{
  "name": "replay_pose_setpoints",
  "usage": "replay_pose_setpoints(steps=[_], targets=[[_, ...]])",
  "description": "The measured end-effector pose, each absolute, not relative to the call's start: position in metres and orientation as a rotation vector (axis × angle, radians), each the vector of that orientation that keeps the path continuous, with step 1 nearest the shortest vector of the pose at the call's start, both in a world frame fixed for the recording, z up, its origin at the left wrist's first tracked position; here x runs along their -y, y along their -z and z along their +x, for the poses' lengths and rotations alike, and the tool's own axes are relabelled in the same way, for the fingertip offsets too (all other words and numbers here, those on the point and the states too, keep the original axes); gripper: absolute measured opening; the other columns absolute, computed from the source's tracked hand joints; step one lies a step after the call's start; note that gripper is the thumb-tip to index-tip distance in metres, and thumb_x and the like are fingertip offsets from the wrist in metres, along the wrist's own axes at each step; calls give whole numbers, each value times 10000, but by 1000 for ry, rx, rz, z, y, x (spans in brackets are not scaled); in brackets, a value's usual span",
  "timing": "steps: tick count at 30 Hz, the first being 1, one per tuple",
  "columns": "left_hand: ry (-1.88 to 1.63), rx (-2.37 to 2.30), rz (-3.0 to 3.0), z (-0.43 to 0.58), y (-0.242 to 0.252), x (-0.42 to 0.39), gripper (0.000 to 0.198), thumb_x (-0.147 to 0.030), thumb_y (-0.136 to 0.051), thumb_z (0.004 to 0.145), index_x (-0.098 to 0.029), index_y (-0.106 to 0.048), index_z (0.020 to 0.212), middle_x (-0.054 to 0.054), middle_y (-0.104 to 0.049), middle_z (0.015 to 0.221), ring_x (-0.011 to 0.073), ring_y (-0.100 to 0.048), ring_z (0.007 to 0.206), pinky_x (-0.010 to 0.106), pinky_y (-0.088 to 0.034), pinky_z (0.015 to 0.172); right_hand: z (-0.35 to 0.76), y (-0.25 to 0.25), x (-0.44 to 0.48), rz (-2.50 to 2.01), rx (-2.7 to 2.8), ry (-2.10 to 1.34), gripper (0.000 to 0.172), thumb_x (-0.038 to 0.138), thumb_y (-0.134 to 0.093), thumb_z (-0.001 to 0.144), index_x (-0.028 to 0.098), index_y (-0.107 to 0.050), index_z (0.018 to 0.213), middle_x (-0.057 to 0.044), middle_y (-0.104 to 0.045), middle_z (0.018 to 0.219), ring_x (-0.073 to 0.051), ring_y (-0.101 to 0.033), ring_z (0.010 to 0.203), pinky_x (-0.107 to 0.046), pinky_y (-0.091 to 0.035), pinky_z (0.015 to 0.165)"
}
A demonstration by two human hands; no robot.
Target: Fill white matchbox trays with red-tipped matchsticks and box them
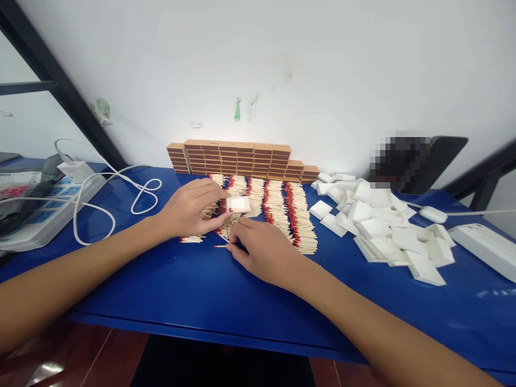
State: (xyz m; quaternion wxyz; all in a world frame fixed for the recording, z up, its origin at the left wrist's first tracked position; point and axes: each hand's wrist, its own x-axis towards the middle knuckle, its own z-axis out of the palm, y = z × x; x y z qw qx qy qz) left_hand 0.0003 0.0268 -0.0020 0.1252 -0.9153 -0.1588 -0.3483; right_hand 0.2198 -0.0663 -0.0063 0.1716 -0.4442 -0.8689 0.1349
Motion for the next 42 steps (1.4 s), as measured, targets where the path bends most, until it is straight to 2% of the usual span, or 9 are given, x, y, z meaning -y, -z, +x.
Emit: replay_pose_setpoints(steps=[4, 11, 18, 25, 31, 36, 42], targets=[[1016, 453, -2639, 0, 2, -27, 253, -338, -650, 952, -149, -673, 1119, 109, -757, 968, 254, -716, 925, 404, -589, 806, 219, 10, 67, -1299, 2435, -319, 79, 280, -628, 995, 204, -614, 981, -19, -633, 886, -156, -551, 697, -293, -369, 629], [1035, 418, -2619, 0, 3, -28, 241, -332, -647, 953, -141, -667, 1099, 112, -752, 938, 251, -706, 879, 409, -590, 786, 218, 11, 67, -1316, 2442, -315, 74, 272, -626, 1001, 202, -620, 978, -6, -618, 824, -150, -520, 658, -287, -348, 607], [1005, 424, -2656, 0, 4, -30, 257, -339, -654, 950, -145, -669, 1117, 116, -751, 949, 258, -715, 914, 411, -590, 801, 215, 13, 66, -1274, 2437, -346, 91, 193, -586, 1000, 200, -632, 921, 2, -592, 787, -140, -504, 645, -282, -346, 617], [1004, 431, -2672, 0, 4, -29, 249, -335, -655, 953, -150, -669, 1119, 113, -753, 946, 251, -715, 900, 412, -590, 808, 220, 5, 67, -1270, 2509, -417, 80, 153, -599, 974, 199, -634, 918, -3, -612, 832, -136, -512, 667, -279, -347, 631], [992, 414, -2679, 0, 4, -29, 256, -339, -651, 953, -144, -672, 1117, 121, -753, 946, 264, -716, 907, 417, -592, 791, 225, -1, 67, -1226, 2520, -507, 60, 210, -600, 1009, 217, -647, 1045, 7, -601, 834, -141, -507, 675, -280, -361, 646], [987, 430, -2683, 0, 4, -28, 250, -349, -644, 957, -152, -675, 1108, 115, -753, 955, 256, -713, 900, 412, -590, 801, 224, 2, 66, -1192, 2522, -514, 76, 198, -578, 1013, 219, -640, 975, 10, -590, 814, -141, -510, 673, -283, -368, 653], [990, 414, -2672, 0, 5, -28, 246, -351, -639, 964, -152, -672, 1104, 111, -750, 938, 253, -714, 888, 406, -587, 788, 226, 4, 65, -1251, 2506, -470, 81, 272, -606, 1021, 219, -627, 963, 10, -579, 798, -148, -505, 671, -290, -358, 647]])
